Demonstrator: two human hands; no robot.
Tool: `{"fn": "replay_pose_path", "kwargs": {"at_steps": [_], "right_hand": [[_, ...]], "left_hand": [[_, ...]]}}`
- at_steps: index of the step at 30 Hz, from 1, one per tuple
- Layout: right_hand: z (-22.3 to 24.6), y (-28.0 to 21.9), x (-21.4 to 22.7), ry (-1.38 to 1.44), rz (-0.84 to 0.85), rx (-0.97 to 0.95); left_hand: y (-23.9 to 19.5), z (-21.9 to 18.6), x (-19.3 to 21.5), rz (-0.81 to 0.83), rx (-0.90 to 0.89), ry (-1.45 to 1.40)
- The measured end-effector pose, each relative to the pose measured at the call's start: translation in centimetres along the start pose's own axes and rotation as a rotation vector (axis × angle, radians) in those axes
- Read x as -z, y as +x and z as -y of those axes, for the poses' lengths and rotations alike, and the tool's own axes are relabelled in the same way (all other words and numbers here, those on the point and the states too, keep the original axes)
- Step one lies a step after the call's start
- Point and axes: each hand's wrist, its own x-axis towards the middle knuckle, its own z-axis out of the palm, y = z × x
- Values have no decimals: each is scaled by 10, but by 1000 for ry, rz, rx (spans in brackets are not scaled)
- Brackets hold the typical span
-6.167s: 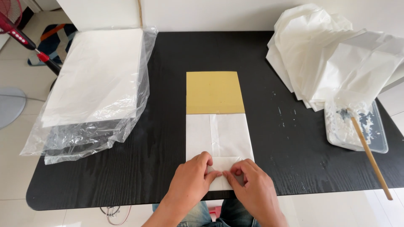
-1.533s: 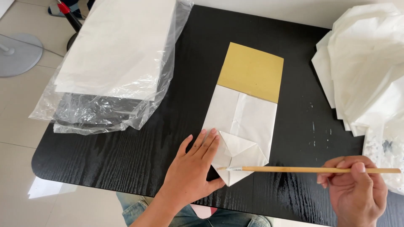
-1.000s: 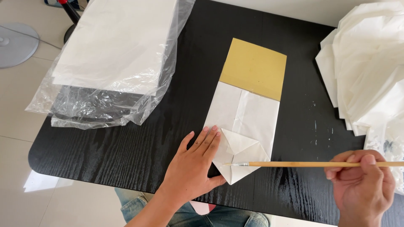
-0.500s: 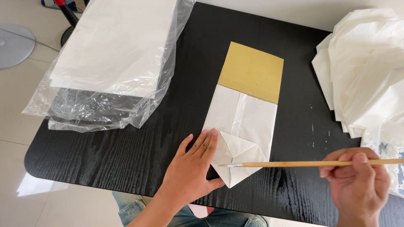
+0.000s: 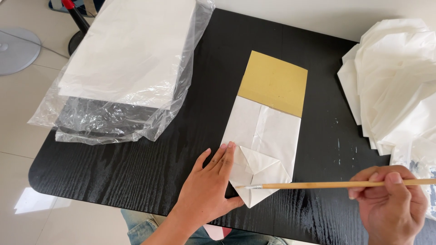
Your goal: The person is folding a white paper bag and applying glue to the bottom flap using a brush to assemble it.
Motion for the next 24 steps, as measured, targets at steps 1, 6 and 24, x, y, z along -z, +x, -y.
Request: {"fn": "replay_pose_path", "kwargs": {"at_steps": [1,6,24], "right_hand": [[-1,1,-3,0,-1,0],[-6,0,-12,-25,55,-5],[-8,5,-11,29,54,-1]], "left_hand": [[0,0,0,1,-1,0],[1,0,0,20,6,-7],[0,0,0,0,2,32]]}}
